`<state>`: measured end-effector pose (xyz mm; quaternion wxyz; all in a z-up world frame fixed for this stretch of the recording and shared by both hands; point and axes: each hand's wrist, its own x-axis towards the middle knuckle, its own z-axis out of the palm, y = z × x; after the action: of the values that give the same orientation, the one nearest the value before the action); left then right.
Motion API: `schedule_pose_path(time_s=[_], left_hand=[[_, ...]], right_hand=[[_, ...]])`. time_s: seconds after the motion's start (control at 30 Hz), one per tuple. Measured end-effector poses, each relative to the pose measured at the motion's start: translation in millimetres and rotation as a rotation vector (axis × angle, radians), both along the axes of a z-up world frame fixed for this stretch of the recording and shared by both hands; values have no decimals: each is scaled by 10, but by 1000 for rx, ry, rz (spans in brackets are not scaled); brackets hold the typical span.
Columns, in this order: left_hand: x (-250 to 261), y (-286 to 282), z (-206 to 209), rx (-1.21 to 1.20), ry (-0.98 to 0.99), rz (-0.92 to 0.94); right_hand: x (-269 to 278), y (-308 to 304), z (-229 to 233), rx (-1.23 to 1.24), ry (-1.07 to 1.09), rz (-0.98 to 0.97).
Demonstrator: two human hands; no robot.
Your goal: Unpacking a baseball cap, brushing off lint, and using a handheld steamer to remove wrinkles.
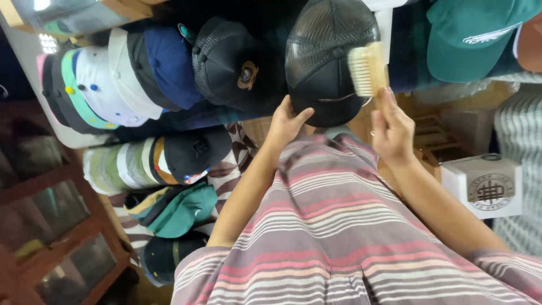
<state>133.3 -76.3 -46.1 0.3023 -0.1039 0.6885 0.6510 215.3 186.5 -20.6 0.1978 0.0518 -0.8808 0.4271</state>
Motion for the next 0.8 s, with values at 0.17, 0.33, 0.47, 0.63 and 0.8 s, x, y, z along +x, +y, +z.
schedule_pose_path(time_s=[0.17,0.33,0.47,0.63,0.8], left_hand=[[9,12,-1,-90,-43,-51],[-30,-54,68,-77,-4,-131],[-69,-59,86,-78,-7,-159],[-47,-61,53,-66,24,-167],[-68,-30,90,-157,23,-201]], right_hand=[[-447,-160,-138,-301,-358,-298],[256,-521,-194,-397,-567,-530],[575,-917,57,-559,-575,-573],[-333,-623,-95,-535,-348,-624],[-429,-585,61,-308,-273,-523]])
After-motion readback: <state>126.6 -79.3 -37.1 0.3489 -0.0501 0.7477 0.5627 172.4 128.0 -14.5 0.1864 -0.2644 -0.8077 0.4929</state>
